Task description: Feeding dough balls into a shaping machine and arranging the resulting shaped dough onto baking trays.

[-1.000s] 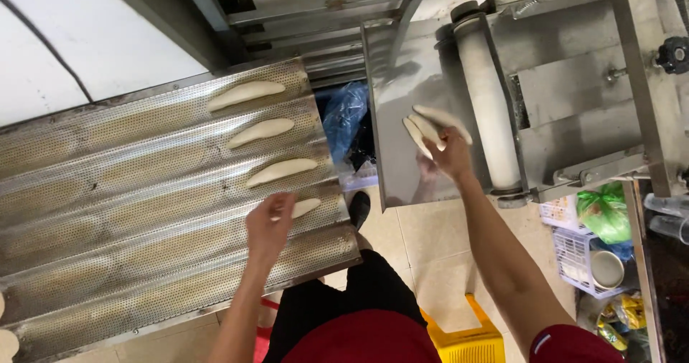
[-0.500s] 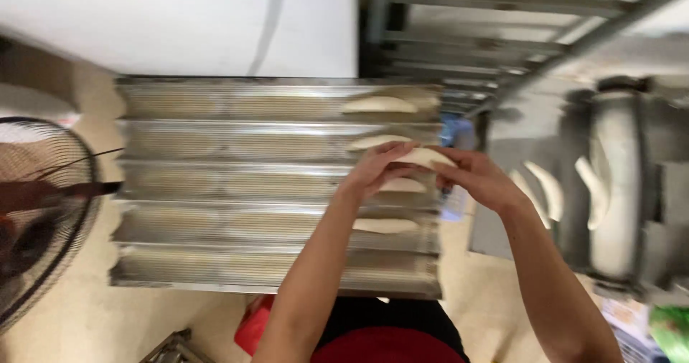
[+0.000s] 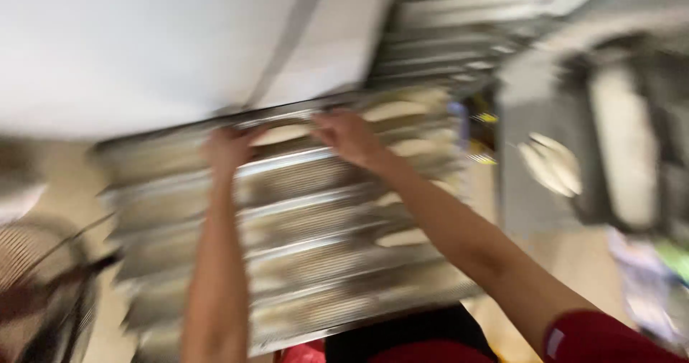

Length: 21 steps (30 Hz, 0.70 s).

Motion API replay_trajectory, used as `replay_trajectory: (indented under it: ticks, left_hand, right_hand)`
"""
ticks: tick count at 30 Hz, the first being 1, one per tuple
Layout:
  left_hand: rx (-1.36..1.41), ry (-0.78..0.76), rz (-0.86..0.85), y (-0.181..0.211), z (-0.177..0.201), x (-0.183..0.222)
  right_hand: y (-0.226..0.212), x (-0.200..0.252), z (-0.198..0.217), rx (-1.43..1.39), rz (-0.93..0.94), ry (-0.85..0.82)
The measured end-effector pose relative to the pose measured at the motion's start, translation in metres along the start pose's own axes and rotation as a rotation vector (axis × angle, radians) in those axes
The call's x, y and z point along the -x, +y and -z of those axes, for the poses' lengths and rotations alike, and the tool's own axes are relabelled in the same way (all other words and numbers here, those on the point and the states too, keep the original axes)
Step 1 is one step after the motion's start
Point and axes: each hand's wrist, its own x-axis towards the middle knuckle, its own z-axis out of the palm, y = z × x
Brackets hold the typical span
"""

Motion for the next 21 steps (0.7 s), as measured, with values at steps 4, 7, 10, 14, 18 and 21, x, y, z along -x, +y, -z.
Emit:
replay_trajectory:
  ticks: [4,7,10,14,18,21]
  left_hand:
    - [0.337,0.237,-0.162,0.006,-0.001,0.047]
    - [0.328,0.504,-0.290,0.019,-0.022,0.092]
    - [0.436,0.464,-0.281,0.078,-0.050,0.149]
    - [0.789,0.014,-0.262,0.148,-0.128,0.210]
    - [0.719,-0.258,-0.244,0.264,-0.159,0.265]
    - [0.729,-0.389,-0.330,0.303,-0.201,0.276]
  right_hand:
    - [0.035,0.106,0.093,-0.070,-0.214,0.122]
    - [0.096,0.206,0.158,-0.108,-0.402,0.419]
    - [0.215,0.324,0.206,0.146,-0.675,0.622]
    - [0.311,0.407,0.236,0.463,-0.909,0.467]
    - [0.277,0.384,0.261,0.312,-1.086,0.372]
    - [0.255,0.374,0.276,0.144,-0.900,0.422]
